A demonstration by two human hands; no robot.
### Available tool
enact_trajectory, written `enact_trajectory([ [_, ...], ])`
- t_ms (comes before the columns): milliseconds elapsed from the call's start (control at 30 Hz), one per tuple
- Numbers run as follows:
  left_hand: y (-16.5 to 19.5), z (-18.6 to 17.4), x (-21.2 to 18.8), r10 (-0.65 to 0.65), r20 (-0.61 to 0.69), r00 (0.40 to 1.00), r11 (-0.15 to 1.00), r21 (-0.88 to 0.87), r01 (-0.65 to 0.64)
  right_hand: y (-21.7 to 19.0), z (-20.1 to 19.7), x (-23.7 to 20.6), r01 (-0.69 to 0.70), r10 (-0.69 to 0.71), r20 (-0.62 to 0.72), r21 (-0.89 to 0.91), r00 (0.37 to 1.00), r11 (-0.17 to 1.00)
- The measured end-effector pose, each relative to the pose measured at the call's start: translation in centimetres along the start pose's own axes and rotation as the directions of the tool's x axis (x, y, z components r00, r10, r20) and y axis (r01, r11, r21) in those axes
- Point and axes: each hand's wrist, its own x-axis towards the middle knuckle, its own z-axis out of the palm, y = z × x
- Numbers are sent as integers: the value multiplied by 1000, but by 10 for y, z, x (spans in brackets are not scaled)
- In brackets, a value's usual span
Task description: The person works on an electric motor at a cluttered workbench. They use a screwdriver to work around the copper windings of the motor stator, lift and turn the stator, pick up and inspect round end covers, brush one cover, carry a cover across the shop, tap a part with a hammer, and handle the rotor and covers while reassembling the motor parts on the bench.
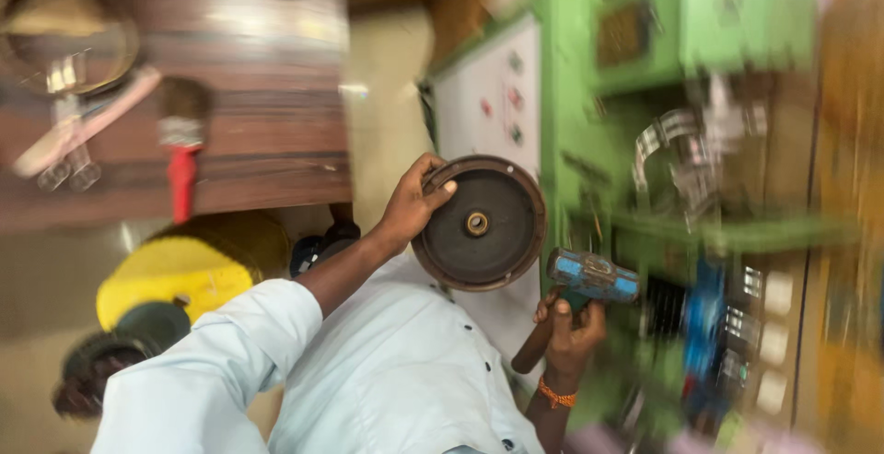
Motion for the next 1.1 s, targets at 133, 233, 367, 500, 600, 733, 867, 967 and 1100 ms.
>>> enact_trajectory([
  [133, -65, 83, -27, -117, 300, 947, 984, 165, 69, 7, -69, -145, -75, 17, -366, -146, 931, 986],
  [233, -116, 141, -76, -228, 439, 869, 964, 230, 137, 8, -97, -253, -162, -13, -560, -262, 829, 952],
  [367, -181, 186, -128, -316, 478, 820, 938, 286, 195, 29, -123, -361, -410, 67, -714, -321, 697, 854],
  [500, -230, 198, -171, -375, 425, 824, 925, 232, 301, 53, -142, -427, -500, 278, -785, -47, 553, 865],
  [600, -256, 206, -190, -359, 392, 847, 930, 224, 290, 60, -141, -452, -467, 391, -788, 150, 476, 871],
  [733, -289, 222, -211, -258, 297, 919, 957, 212, 200, 52, -136, -456, -405, 398, -810, 221, 430, 887],
  [867, -321, 239, -219, -211, 285, 935, 975, 134, 179, 40, -144, -441, -414, 374, -833, 196, 407, 889],
  [967, -338, 254, -227, -160, 272, 949, 986, 95, 139, 33, -158, -425, -447, 383, -817, 175, 430, 877],
  [1100, -341, 272, -239, -102, 232, 967, 992, 100, 80, 33, -184, -400, -525, 344, -786, 29, 514, 851],
])
